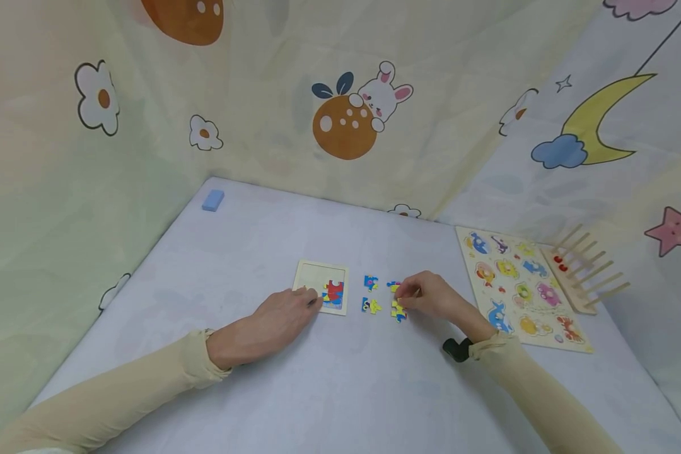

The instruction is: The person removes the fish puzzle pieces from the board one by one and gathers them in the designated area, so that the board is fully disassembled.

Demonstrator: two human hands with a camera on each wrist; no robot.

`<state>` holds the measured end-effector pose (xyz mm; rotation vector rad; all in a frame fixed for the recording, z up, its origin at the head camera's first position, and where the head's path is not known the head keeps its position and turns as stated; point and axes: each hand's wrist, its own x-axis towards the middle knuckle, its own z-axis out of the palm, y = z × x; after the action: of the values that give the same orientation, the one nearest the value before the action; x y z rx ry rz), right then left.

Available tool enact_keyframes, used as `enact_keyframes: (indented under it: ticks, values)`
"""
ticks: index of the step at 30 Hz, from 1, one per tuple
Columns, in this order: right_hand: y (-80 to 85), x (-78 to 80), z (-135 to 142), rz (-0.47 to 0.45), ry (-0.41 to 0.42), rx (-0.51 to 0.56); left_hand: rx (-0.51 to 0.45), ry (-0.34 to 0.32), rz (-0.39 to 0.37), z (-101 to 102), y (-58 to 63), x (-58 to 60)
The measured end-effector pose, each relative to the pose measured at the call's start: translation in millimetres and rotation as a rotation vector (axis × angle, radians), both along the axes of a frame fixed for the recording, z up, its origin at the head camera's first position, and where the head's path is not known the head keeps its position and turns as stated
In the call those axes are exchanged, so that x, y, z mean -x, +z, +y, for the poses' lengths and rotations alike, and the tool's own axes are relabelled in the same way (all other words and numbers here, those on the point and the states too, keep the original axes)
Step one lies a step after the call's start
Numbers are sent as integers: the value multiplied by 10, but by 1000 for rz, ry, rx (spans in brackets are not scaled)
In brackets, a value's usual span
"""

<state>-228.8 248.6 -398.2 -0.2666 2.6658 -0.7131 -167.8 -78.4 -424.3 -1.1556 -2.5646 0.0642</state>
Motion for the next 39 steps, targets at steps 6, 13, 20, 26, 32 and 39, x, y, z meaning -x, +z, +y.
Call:
enact_keyframes:
  ticks: [6,13,20,26,32,39]
  values:
    - [-25,-22,-4,18,-13,-8,8,-1,-4,5,-6,9]
    - [-47,-49,-8,62,-12,-10,19,6,-15,11,1,12]
    - [-42,-61,-16,71,-29,3,24,7,-4,16,2,8]
    - [-34,-67,-19,70,-43,-1,16,7,8,11,2,1]
    - [10,-61,-75,126,-13,-11,14,9,6,7,8,-5]
    - [51,-26,-361,162,46,-20,10,8,-11,10,6,0]
